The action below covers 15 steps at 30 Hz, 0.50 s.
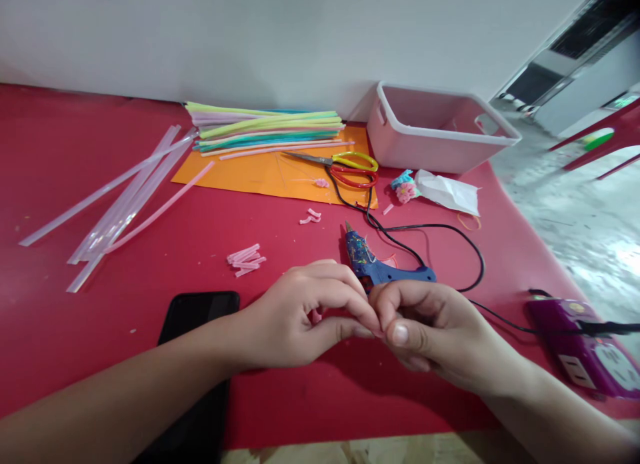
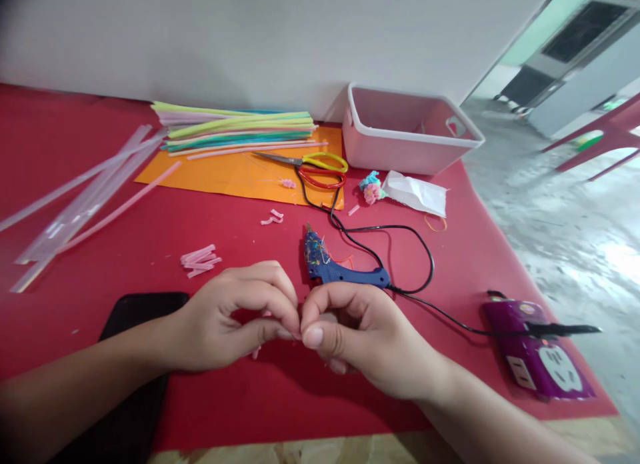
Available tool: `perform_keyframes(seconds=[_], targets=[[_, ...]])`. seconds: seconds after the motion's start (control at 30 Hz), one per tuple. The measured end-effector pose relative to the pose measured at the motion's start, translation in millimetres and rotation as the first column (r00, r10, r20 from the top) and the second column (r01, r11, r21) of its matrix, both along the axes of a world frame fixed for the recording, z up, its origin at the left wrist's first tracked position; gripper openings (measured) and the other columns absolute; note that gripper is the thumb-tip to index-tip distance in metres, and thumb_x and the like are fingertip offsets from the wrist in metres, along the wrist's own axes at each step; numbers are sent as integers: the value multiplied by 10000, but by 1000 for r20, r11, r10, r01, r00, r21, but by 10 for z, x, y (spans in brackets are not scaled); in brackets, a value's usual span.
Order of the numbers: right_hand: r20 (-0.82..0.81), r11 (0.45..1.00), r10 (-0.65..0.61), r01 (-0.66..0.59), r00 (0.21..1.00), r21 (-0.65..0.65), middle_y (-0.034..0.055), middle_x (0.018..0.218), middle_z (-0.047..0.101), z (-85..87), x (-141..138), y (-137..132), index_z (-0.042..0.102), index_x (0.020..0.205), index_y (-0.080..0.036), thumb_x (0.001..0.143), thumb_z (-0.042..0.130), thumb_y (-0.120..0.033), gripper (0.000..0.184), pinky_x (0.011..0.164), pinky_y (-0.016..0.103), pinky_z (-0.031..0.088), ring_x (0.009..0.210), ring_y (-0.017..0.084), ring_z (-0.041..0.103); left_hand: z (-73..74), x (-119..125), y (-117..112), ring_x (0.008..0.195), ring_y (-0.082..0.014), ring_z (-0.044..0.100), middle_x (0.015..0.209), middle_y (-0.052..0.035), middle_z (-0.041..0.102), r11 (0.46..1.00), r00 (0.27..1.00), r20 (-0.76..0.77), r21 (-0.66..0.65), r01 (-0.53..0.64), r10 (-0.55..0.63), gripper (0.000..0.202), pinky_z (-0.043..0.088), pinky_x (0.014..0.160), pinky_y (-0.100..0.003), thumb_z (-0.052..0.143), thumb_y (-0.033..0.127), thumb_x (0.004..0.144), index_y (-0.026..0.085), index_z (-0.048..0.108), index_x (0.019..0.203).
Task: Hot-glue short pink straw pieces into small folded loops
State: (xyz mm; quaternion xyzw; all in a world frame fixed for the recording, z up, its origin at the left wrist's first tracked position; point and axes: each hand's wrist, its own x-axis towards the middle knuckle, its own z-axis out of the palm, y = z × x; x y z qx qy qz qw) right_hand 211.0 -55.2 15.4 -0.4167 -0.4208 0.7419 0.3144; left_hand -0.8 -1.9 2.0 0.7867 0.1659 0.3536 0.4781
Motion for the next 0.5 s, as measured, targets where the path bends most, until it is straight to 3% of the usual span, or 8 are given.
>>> perform_keyframes(seconds=[0.3, 0.5], targets=[[-309, 977, 59, -117, 949, -175, -83, 514, 449, -22, 0, 31, 589, 765, -142, 806, 799, -361, 306, 382, 127, 222, 405, -2, 297, 31, -1, 11, 796, -132, 666, 806, -55, 725, 998, 997, 45, -10, 68, -68, 134, 552, 800, -246, 655, 43, 872, 143, 725, 816], [-279, 992, -51, 17, 959, -121, -90, 533, 434, 9, 28, 66, 605, 791, -160, 839, 763, -352, 253, 371, 129, 213, 395, -11, 211, 18, -9, 11, 812, -146, 666, 899, -90, 696, 997, 1000, 4, -78, -8, 8, 185, 551, 736, -258, 536, 119, 964, 119, 721, 954]])
